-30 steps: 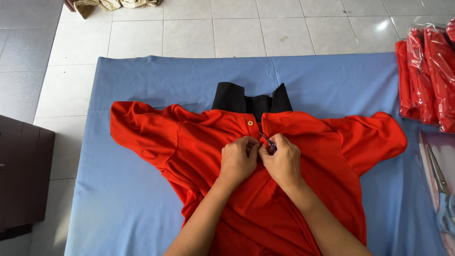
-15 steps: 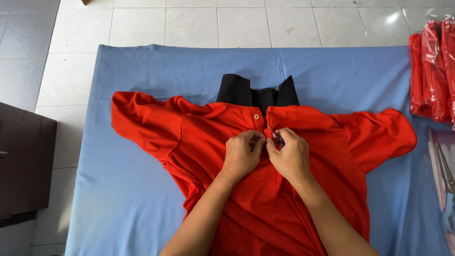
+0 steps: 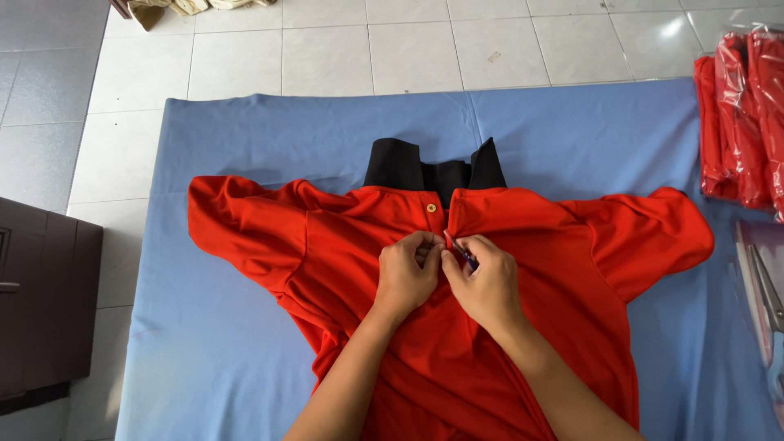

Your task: The person uses a small cutting tool to trim loose threads from the collar, placket, and hem of a red polo shirt laid on a blue surface. The shirt is turned over and repositioned to access different areas while the person snips visible threads.

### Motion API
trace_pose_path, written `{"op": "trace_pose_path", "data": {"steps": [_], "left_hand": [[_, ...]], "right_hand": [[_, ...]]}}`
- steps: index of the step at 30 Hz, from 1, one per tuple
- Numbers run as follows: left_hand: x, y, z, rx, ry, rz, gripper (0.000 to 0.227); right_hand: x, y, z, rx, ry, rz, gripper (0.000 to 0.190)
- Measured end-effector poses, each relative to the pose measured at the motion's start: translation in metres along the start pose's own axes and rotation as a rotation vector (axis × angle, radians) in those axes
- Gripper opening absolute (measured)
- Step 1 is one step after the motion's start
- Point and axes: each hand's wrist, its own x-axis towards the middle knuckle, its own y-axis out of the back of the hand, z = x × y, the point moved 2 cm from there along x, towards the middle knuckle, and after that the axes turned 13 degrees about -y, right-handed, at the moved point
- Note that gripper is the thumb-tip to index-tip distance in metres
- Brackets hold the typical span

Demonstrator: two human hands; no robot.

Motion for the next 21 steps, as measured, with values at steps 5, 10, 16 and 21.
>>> {"op": "trace_pose_path", "data": {"steps": [5,10,16,21], "left_hand": [[-0.001,-0.001,-0.005,-0.113,0.042,0.027,0.010],[0.001,0.003,-0.004,-0.179,0.044,0.013,0.012],[0.000,0.005,0.005,-0.253,0.116,0.015,0.021],[0.001,0.000,0.002,-0.228,0.173,0.030,0.019]], "right_hand": [[0.009,-0.004,0.026,0.189,-0.149,-0.175,0.007],[0.009,0.006,-0.004,0.468,-0.361,-0.267,0.012],[0.013,-0.001,0.008,0.525,-0.358,-0.268,0.014],[0.015,-0.013,0.011,0.510,-0.334,-0.248,0.009]]}}
